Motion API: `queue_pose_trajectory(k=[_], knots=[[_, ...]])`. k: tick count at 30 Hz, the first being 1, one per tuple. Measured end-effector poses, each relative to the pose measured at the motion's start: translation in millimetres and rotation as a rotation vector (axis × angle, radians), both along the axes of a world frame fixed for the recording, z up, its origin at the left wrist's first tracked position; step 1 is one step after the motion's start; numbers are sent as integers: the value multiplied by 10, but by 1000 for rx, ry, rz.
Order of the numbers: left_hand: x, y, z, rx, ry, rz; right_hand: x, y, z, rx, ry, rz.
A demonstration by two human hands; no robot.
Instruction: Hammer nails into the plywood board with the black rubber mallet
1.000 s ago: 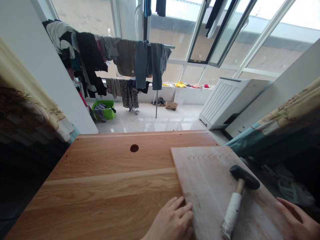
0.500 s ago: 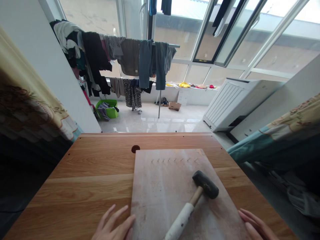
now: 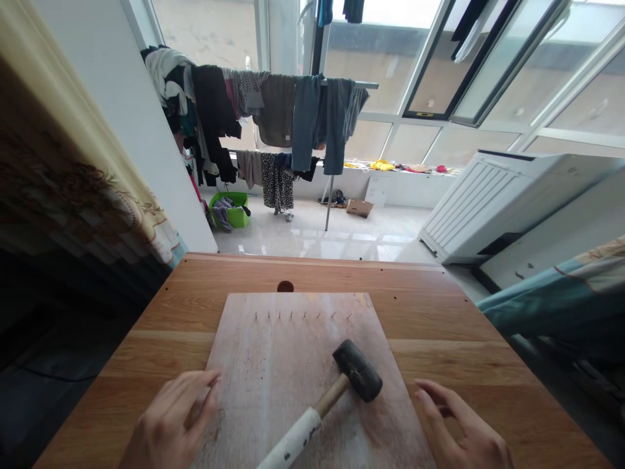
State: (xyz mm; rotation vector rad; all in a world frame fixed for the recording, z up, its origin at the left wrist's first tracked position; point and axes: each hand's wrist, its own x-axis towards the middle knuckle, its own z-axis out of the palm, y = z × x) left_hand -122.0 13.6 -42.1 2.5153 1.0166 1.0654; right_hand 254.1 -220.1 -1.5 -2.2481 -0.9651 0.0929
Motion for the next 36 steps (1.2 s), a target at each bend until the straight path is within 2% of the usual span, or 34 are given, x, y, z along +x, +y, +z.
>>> queue_pose_trajectory(k=[3,6,9,12,14,17,20,26,36], knots=[[426,180,226,-221,-61,45,-19,492,197,156,11,13],[838,426,367,-338,-135,31,-10,1072,241,280,174,62],[1114,643,331,-382,-222,6,101,1551,80,329,220,74],[1210,752,181,-421,-273,30,205,1785,-157,364,262,79],[1202,769,88,-453,-265,47,222,1809,-272,367,285,95],[1157,752,20,-488,-222,73,188,1749,-335,362,291,120],[1116,728,4,-449,-182,76,141,1689,-318,347,266,144],[1050,689,-47,-271,-52,58,111,1656,-295,282,179,215],[1036,726,-81,-353,-65,93,130,1632,-298,220,63,250]])
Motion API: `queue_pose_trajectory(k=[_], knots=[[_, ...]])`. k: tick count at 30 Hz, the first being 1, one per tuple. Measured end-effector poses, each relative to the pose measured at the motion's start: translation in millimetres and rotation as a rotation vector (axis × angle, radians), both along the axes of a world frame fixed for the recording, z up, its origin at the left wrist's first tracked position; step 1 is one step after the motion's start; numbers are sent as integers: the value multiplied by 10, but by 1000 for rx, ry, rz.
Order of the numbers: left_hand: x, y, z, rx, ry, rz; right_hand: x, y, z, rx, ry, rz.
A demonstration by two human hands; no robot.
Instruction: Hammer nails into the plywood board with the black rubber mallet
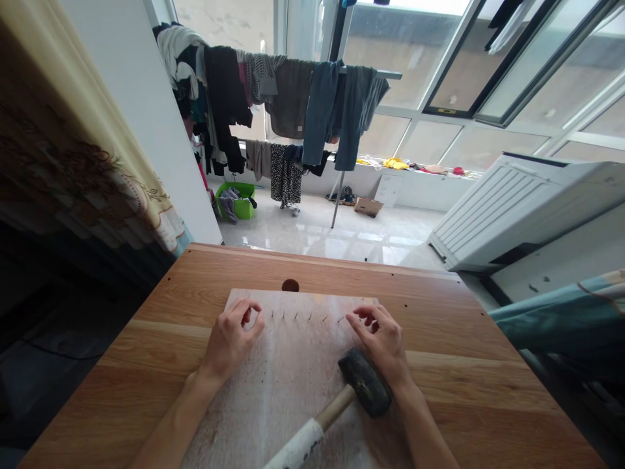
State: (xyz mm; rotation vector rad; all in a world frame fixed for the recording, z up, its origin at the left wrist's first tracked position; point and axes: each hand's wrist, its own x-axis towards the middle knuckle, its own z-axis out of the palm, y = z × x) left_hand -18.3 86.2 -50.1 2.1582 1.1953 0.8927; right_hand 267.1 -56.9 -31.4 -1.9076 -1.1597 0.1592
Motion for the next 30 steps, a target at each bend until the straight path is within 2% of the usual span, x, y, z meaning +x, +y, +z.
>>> queue_pose_trajectory(k=[4,8,13,20,23,27,30], knots=[[-9,12,56,-98,-46,-25,0,-6,-18,7,-28,-4],[-10,3,113,-120,-82,-21,-11,-13,-26,14,-52,2],[-27,2,97,-187,-152,-11,-14,-14,-27,16,-64,-2],[-24,5,108,-174,-225,-34,6,-23,-43,9,-69,-20],[-6,-8,149,-346,-372,-51,4,-22,-42,17,-65,-28],[23,-33,204,-667,-705,-92,-8,-18,-12,27,-56,-40],[32,-27,200,-833,-846,-58,-16,-17,6,28,-43,-51]])
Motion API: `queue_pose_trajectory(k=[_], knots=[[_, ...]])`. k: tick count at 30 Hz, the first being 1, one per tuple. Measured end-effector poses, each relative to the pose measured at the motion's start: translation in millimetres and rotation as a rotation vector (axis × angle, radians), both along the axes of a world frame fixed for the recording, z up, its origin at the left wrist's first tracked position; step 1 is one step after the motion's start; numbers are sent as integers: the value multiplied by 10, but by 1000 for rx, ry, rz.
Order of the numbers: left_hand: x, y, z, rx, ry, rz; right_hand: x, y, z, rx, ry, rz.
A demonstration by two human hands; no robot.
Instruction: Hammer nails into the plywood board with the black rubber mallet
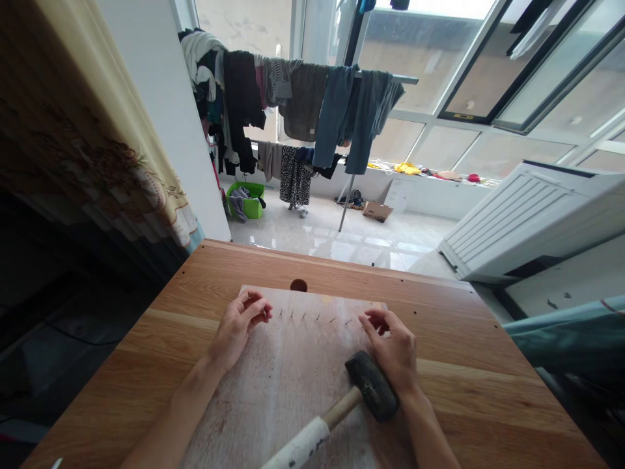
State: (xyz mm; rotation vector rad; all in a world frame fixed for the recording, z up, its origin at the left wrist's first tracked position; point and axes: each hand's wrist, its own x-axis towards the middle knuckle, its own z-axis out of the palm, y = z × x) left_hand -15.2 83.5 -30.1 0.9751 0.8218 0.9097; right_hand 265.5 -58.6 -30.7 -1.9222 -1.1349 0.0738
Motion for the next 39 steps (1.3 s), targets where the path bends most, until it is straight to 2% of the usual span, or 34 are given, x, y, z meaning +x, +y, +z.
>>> queue_pose_trajectory(k=[4,10,15,19,27,32,39], knots=[[0,31,-21,-78,32,19,-6,-5,0,2,21,-13],[21,-9,8,-40,63,-39,-10,-13,2,10,48,-21],[22,-61,-37,103,197,-104,-27,-18,17,28,79,-27],[47,-82,-41,224,321,-96,-66,-26,41,77,119,-46],[166,-184,-66,540,581,-83,-99,8,71,5,211,126],[167,-168,-104,578,611,-48,-69,21,33,-56,286,173],[177,-163,-90,580,599,-25,-73,17,28,-91,328,147]])
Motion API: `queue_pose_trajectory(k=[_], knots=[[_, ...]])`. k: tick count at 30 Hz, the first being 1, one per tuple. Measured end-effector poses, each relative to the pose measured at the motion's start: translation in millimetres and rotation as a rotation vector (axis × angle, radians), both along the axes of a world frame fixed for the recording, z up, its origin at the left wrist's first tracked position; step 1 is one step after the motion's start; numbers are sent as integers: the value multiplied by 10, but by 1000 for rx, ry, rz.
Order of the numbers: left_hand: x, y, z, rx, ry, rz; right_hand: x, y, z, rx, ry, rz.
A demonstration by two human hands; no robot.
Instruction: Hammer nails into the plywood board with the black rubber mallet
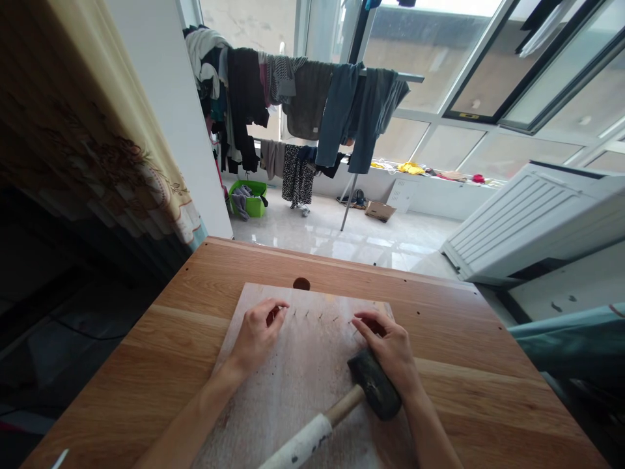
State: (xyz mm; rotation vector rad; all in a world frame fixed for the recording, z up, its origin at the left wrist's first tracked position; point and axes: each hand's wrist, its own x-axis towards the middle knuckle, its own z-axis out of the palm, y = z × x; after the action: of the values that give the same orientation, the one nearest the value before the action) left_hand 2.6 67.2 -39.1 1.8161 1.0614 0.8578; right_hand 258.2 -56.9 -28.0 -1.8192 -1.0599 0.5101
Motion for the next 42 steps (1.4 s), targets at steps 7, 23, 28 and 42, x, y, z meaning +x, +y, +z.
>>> queue_pose_trajectory(k=[7,23,28,42], knots=[[0,1,18,9,21,20,-16,-1,29,-22,10,8],[-15,33,57,-281,-196,6,-29,11,75,-15,23,24],[-58,78,101,-751,-573,-108,-37,10,81,-10,5,35],[-91,120,126,-914,-724,-139,-6,5,58,1,-32,78]])
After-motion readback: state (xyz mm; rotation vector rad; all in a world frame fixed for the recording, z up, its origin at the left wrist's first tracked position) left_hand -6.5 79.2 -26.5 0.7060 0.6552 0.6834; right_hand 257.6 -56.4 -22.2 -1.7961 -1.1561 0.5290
